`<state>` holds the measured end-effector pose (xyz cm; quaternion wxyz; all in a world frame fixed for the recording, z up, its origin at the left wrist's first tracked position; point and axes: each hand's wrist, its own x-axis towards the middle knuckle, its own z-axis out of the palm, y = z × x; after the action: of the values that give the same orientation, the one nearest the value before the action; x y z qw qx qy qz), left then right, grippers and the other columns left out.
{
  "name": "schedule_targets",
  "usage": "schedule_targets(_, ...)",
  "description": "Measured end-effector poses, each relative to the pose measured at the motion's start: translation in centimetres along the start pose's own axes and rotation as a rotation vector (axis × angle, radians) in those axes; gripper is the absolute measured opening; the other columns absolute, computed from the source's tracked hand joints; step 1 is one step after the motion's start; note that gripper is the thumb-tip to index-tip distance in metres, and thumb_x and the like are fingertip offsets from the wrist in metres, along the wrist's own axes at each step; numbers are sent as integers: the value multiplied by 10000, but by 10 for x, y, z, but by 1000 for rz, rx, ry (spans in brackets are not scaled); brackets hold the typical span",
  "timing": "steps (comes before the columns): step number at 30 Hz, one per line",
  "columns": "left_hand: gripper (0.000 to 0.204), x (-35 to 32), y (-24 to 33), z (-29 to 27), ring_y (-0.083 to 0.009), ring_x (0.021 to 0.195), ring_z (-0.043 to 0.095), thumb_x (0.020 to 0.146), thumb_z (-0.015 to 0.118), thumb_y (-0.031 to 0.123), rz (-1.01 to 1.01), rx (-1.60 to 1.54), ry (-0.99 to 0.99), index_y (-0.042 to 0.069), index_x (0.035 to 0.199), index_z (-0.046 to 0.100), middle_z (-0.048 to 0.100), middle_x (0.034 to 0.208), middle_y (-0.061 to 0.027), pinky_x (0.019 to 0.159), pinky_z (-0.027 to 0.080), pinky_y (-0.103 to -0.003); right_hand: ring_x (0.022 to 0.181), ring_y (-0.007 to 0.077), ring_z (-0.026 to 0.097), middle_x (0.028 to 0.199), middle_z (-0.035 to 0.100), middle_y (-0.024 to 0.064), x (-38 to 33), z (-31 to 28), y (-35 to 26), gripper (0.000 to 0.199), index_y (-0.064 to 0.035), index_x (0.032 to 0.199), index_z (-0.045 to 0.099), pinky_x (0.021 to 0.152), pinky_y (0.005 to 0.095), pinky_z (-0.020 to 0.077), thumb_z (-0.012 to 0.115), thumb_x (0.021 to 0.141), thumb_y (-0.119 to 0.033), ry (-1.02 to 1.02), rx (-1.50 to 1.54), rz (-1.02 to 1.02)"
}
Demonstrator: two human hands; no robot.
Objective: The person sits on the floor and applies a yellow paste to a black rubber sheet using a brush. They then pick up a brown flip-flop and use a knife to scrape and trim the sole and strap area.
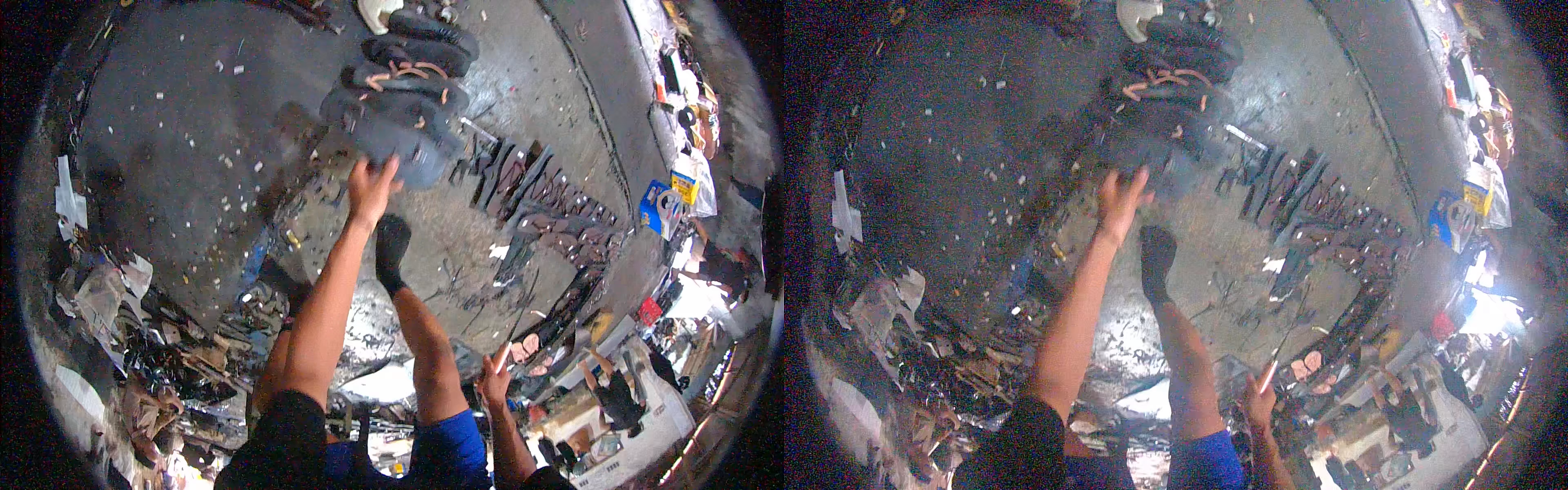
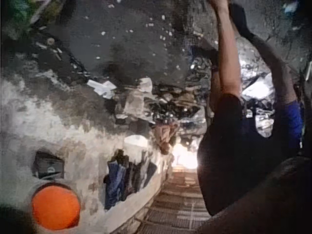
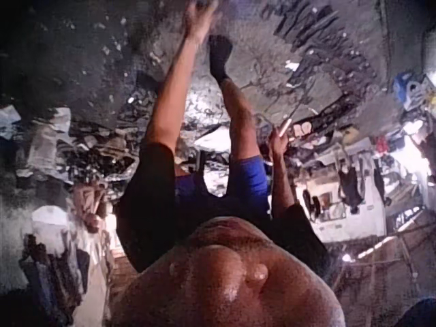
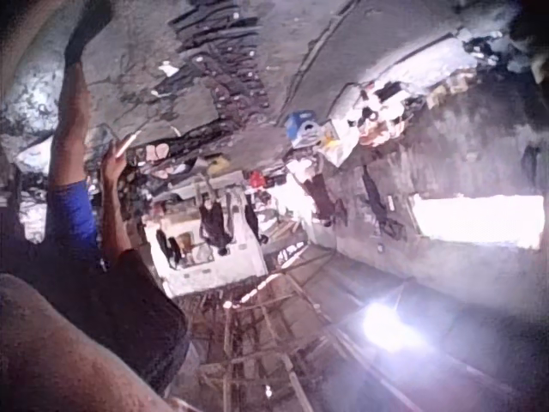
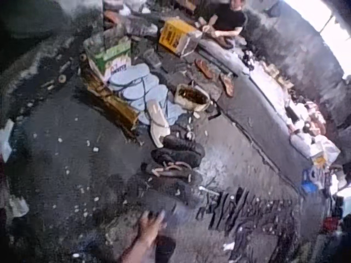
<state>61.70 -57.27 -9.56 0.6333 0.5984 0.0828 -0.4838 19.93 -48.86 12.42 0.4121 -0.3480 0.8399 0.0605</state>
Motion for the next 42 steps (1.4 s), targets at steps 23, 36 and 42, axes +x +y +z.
schedule_targets(23, 158, -318, -128, -414, -191, 709, 646, 849, 589, 78, -92, 230, 772, 62, 984, 669, 680, 773, -24, 664, 530, -321, 941, 286, 578, 1205, 493, 184, -177, 293, -258, 625, -38, 1470, 248, 795, 399, 487, 534, 954, -244, -754, -616, -1087)
schedule_targets(36, 318, -329, -162, -664, -386, 930, 647, 862, 609, 320, -19, -248, 1409, 107, 1096, 644, 674, 976, -181, 770, 521, -460, 978, 440, 616, 1030, 629, 265, -517, 859, -238, 653, 23, 1159, 566, 816, 484, 494, 613, 866, -558, -608, -1228, -2012)
schedule_targets(42, 321, -337, -47, -946, -372, 903, 640, 891, 605, 322, 154, 108, 1797, 41, 1047, 619, 676, 929, -168, 795, 501, -441, 907, 422, 617, 952, 618, 247, -510, 1045, -228, 709, 16, 1143, 568, 741, 502, 495, 693, 794, -589, -622, -824, -2496)
